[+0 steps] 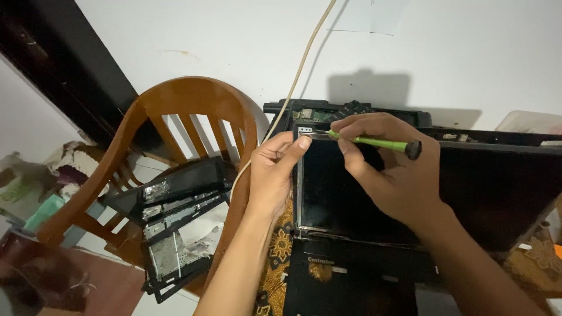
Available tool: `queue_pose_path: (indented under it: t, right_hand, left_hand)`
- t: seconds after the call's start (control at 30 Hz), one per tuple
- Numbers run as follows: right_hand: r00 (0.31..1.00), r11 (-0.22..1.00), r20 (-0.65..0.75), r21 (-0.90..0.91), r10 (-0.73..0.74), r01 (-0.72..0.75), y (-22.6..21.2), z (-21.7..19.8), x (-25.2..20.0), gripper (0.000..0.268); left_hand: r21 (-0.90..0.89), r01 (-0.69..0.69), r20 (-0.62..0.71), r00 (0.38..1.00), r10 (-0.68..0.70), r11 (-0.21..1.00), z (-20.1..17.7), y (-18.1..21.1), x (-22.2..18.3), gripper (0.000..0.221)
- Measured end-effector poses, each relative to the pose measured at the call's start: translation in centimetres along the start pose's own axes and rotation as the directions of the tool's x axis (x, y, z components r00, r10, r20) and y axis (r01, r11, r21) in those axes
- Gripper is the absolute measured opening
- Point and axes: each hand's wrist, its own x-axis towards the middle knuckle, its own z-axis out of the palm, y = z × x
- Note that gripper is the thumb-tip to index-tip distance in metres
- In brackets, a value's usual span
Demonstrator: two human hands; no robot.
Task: Disassembling and repairing a laptop screen and bezel using a screwdriver and manual prying.
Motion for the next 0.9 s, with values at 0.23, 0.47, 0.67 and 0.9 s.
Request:
queue_pose_path:
  t: [0.23,0.47,0.67,0.9]
  right_hand:
    - [0.999,0.998,0.017,0.044,-0.041,0.04,-0.1,0.4,0.3,0.005]
    - [0.997,0.997,0.033,0.037,-0.073,0.072,-0.3,0.5,0.4,0.006]
    - [0.995,0.994,0.009,-0.037,-0.099,0.099,-0.5,0.5,0.5,0.009]
    - [0.98,0.977,0.044,-0.089,-0.192,0.195,-0.5,0.5,0.5,0.002]
  left_hand:
    - [-0.053,0.026,0.007,1.0,-0.025,0.998,0.0,0.1,0.0,0.011]
    - [-0.059,0.023,0.017,1.0,-0.022,0.998,0.0,0.3,0.0,0.015]
    - [-0.076,0.041,0.002,0.999,-0.041,0.996,0.0,0.0,0.0,0.011]
    - [-0.079,0.039,-0.004,0.999,-0.039,0.996,0.0,-0.3,0.1,0.016]
